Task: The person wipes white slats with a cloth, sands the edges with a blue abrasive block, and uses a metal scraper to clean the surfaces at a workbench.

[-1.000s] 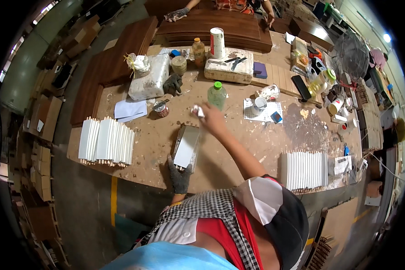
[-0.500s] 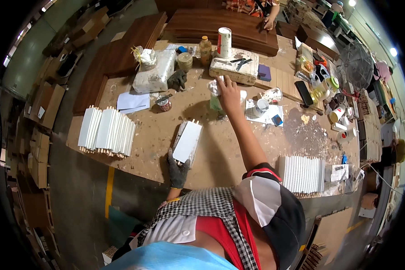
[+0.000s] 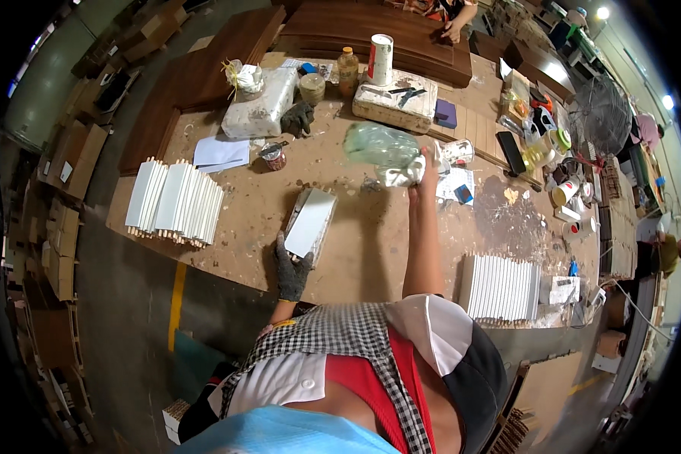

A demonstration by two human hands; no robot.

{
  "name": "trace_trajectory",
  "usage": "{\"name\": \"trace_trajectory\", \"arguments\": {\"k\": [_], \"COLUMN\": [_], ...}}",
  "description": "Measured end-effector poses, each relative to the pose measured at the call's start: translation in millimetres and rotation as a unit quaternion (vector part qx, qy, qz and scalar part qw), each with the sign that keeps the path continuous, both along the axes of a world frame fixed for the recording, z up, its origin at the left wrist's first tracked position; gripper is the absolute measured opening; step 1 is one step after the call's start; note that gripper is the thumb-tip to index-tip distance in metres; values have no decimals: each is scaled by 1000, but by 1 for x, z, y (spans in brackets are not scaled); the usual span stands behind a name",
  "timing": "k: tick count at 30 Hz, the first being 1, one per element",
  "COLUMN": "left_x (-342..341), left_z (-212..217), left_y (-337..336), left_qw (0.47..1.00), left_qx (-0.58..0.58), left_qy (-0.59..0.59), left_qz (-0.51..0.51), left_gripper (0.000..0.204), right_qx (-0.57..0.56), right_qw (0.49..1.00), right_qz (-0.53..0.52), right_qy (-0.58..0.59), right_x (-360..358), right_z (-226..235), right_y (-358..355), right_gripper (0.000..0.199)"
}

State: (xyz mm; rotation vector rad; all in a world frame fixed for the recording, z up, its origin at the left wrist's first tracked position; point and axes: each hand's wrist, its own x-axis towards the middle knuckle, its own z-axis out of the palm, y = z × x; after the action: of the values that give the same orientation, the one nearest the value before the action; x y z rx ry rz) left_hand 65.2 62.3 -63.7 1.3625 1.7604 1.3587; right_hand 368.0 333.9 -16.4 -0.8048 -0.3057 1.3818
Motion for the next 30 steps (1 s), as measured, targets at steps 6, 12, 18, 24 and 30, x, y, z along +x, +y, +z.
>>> {"name": "trace_trajectory", "arguments": {"k": [6, 12, 18, 24, 30], "left_x": [1, -2, 6, 4, -5], "left_z": [-10, -11, 9, -3, -30], "left_y": [4, -14, -11, 4, 9], "left_qw": [993, 994, 997, 926, 757], "left_qx": [18, 24, 22, -9, 36], "left_qy": [-112, 105, 68, -376, -646], "left_qz": [-28, 28, 37, 29, -95], "left_gripper": [88, 84, 94, 73, 51], "right_qx": [-51, -24, 278, 232, 339], "right_qw": [958, 990, 604, 613, 537], "right_qz": [43, -42, -48, -69, 335], "right_qy": [278, -131, -745, -752, -695], "right_x": [-21, -24, -47, -55, -163], "right_z": [-38, 17, 52, 100, 43], "right_y": [-17, -21, -7, -16, -163], "right_gripper": [26, 26, 51, 49, 61]}}
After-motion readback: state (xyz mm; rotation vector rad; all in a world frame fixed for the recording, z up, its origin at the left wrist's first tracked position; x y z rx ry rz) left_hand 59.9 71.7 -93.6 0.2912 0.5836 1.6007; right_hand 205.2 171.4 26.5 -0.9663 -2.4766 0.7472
